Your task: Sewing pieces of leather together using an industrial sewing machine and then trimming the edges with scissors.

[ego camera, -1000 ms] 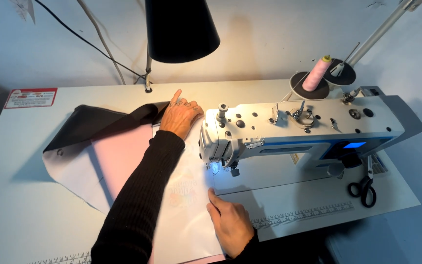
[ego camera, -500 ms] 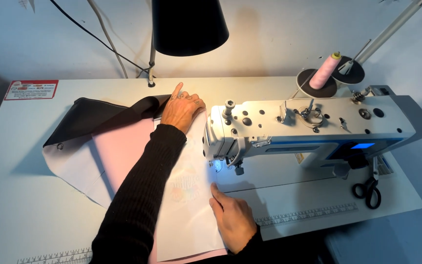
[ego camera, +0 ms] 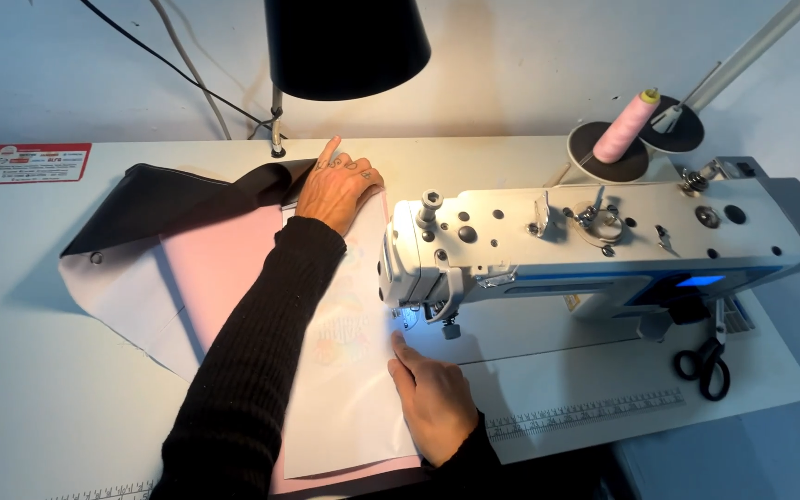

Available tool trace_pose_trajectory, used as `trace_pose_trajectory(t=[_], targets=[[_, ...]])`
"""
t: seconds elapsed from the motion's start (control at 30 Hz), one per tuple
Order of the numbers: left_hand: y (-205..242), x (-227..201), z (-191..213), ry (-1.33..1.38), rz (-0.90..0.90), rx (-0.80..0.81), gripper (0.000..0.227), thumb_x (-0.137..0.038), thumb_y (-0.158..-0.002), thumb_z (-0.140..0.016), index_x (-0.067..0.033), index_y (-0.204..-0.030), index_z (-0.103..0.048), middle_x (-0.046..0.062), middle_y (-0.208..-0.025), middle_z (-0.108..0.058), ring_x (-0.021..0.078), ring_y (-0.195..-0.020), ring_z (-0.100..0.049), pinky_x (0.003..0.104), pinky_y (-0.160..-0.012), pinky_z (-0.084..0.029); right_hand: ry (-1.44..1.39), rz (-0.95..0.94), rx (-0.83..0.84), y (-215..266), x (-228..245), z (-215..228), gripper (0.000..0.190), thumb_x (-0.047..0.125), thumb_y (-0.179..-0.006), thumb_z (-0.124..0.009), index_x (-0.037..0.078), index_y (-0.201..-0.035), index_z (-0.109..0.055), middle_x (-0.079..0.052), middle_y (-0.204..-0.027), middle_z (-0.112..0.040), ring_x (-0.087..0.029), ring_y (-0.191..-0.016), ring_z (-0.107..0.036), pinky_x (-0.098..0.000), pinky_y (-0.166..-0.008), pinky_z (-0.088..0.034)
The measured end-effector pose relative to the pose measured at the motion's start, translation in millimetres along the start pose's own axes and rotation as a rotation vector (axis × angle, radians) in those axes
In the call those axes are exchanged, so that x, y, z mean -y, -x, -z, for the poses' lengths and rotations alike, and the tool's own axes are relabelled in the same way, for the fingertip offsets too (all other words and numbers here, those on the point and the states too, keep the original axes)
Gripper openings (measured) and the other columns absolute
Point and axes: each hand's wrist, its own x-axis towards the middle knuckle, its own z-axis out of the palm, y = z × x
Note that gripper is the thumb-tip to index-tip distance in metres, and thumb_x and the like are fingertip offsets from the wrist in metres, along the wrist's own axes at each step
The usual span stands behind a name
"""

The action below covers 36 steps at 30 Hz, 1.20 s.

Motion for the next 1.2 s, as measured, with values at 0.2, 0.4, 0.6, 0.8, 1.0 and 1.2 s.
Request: trace_pose_trajectory(t=[0.2, 0.4, 0.6, 0.8, 1.0, 1.2], targets=[[-8.1, 10.3, -6.3, 0.002, 0.005, 0.039, 0.014, -0.025, -0.094, -0.069, -0.0157, -0.089, -0.078, 0.000, -0.084, -0.068, 0.0216, -0.088, -0.064, 0.045, -0.127, -0.025, 0.020, 0.026, -0.022, -12.0, 1.8, 0.7, 0.038, 0.025, -0.096, -0.061, 0.011, -0.131, -0.066, -0.025, -0.086, -0.070, -0.041, -0.084, -0.069, -0.0493, -0.074, -0.054], [-12.4, 19.6, -14.3, 0.003, -0.001, 0.022, 0.012, -0.024, -0.092, -0.070, -0.0162, -0.088, -0.078, -0.001, -0.085, -0.069, 0.0212, -0.090, -0.065, 0.046, -0.127, -0.025, -0.017, 0.003, -0.027, -20.0, 4.6, 2.3, 0.038, 0.025, -0.096, -0.061, 0.010, -0.131, -0.067, -0.025, -0.085, -0.070, -0.040, -0.082, -0.071, -0.0478, -0.072, -0.055], [-18.9, 30.4, -11.9, 0.009, -0.028, -0.027, 0.009, -0.022, -0.093, -0.073, -0.0147, -0.091, -0.078, 0.000, -0.087, -0.070, 0.0221, -0.090, -0.065, 0.046, -0.126, -0.028, -0.043, 0.084, -0.055, -6.2, -14.6, -4.0, 0.034, 0.022, -0.094, -0.066, 0.007, -0.125, -0.070, -0.025, -0.091, -0.071, -0.040, -0.085, -0.072, -0.0448, -0.071, -0.056], [-21.2, 32.7, -14.8, 0.011, -0.062, -0.038, 0.008, -0.020, -0.092, -0.073, -0.0141, -0.090, -0.078, 0.000, -0.088, -0.070, 0.0223, -0.090, -0.065, 0.047, -0.125, -0.028, -0.088, 0.065, -0.062, 3.7, -13.7, -4.4, 0.036, 0.020, -0.093, -0.067, 0.006, -0.125, -0.069, -0.023, -0.101, -0.074, -0.040, -0.091, -0.071, -0.0427, -0.074, -0.057], [-20.9, 33.6, -14.6, 0.023, -0.034, -0.024, 0.008, -0.021, -0.092, -0.074, -0.0141, -0.089, -0.078, 0.000, -0.086, -0.070, 0.0219, -0.090, -0.065, 0.046, -0.126, -0.028, -0.017, 0.004, -0.008, 2.8, -7.6, -1.5, 0.039, 0.023, -0.093, -0.066, 0.010, -0.129, -0.069, -0.021, -0.101, -0.074, -0.040, -0.095, -0.070, -0.0430, -0.076, -0.057], [-27.5, 41.5, -20.2, 0.006, -0.037, -0.057, 0.008, -0.021, -0.090, -0.074, -0.0151, -0.087, -0.078, -0.001, -0.088, -0.070, 0.0227, -0.091, -0.065, 0.047, -0.124, -0.027, -0.021, 0.078, -0.054, -4.1, -10.5, -2.2, 0.036, 0.022, -0.094, -0.065, 0.007, -0.127, -0.068, -0.022, -0.101, -0.073, -0.041, -0.093, -0.069, -0.0447, -0.076, -0.056]])
